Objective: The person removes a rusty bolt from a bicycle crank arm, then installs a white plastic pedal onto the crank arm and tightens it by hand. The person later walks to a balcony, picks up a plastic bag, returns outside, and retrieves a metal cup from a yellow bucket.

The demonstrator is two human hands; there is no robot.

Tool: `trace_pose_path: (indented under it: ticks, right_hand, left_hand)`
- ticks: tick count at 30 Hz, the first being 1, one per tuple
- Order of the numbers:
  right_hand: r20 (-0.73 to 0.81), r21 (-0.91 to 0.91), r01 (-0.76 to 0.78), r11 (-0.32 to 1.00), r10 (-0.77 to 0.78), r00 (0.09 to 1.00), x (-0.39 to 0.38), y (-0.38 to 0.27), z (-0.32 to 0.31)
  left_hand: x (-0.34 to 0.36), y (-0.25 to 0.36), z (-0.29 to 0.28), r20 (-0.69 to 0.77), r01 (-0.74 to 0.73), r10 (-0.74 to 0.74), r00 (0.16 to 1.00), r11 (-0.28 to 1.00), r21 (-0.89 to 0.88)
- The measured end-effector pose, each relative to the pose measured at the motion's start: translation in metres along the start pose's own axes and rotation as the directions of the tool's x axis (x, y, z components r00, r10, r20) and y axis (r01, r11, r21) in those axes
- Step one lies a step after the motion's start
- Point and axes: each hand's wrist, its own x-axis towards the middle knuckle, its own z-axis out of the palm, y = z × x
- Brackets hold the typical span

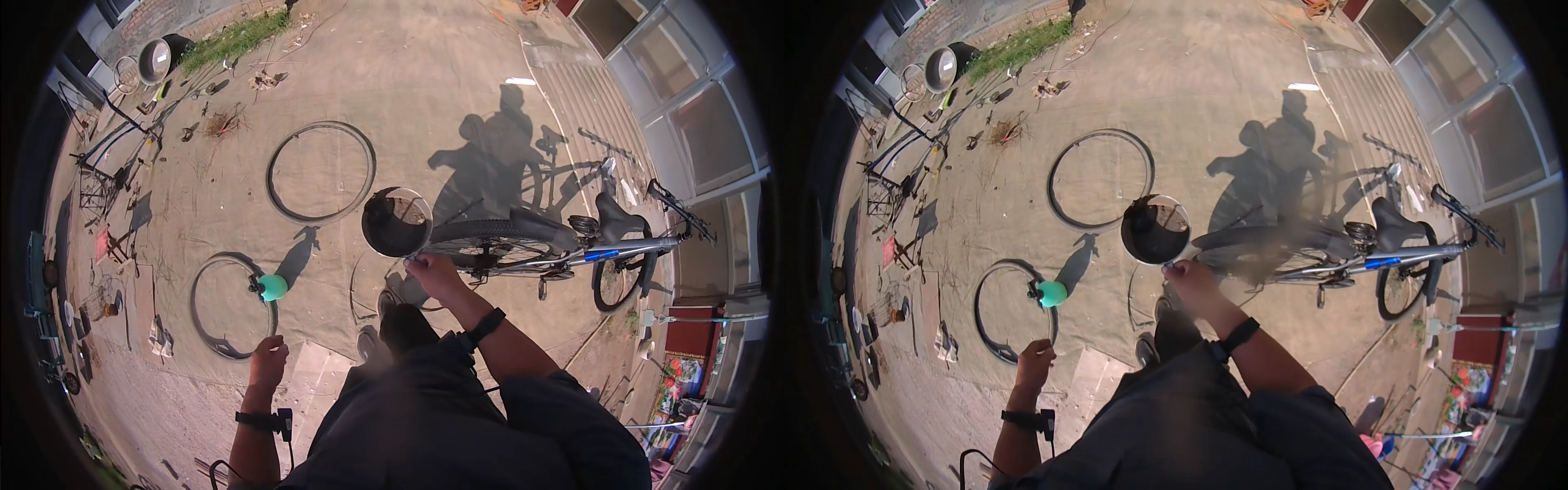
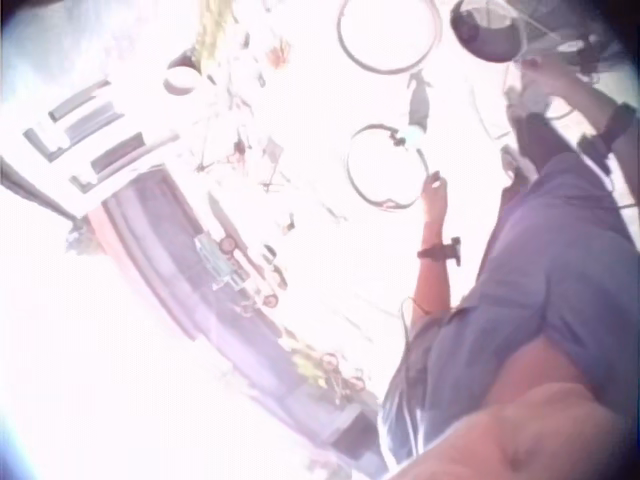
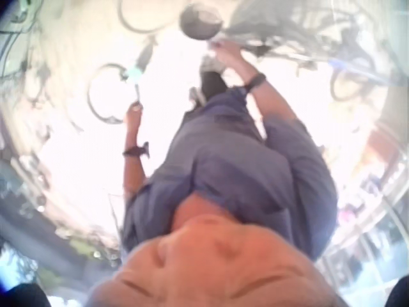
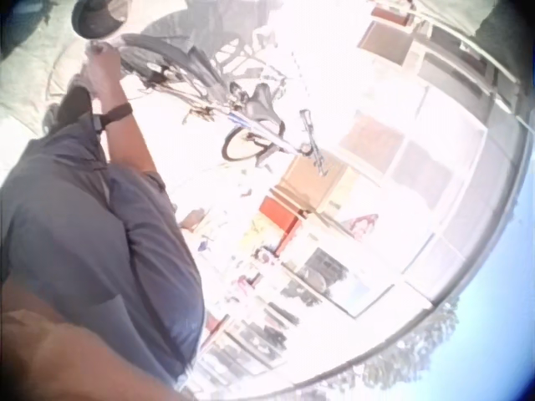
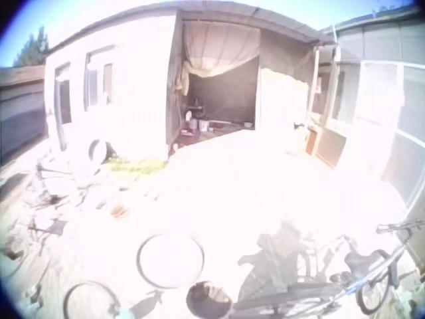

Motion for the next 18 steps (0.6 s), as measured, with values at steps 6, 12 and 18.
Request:
trace_pose_path:
  ticks: [6, 12, 18]
  right_hand:
    - [-0.165, -0.099, 0.081, 0.992, -0.097, 0.982, 0.167, -0.057, -0.028]
    - [-0.219, -0.071, -0.013, 0.997, -0.002, 0.976, 0.325, -0.118, -0.073]
    - [-0.328, -0.069, -0.088, 0.994, 0.061, 0.943, 0.456, -0.185, -0.123]
  left_hand:
    - [0.151, 0.104, -0.035, -0.005, -0.162, 0.163, 0.987, 0.981, 0.111]
    - [0.231, 0.129, -0.092, 0.005, 0.217, -0.217, 0.976, 0.971, -0.097]
    - [0.321, 0.256, -0.138, 0.196, 0.155, -0.219, 0.956, 0.942, 0.299]
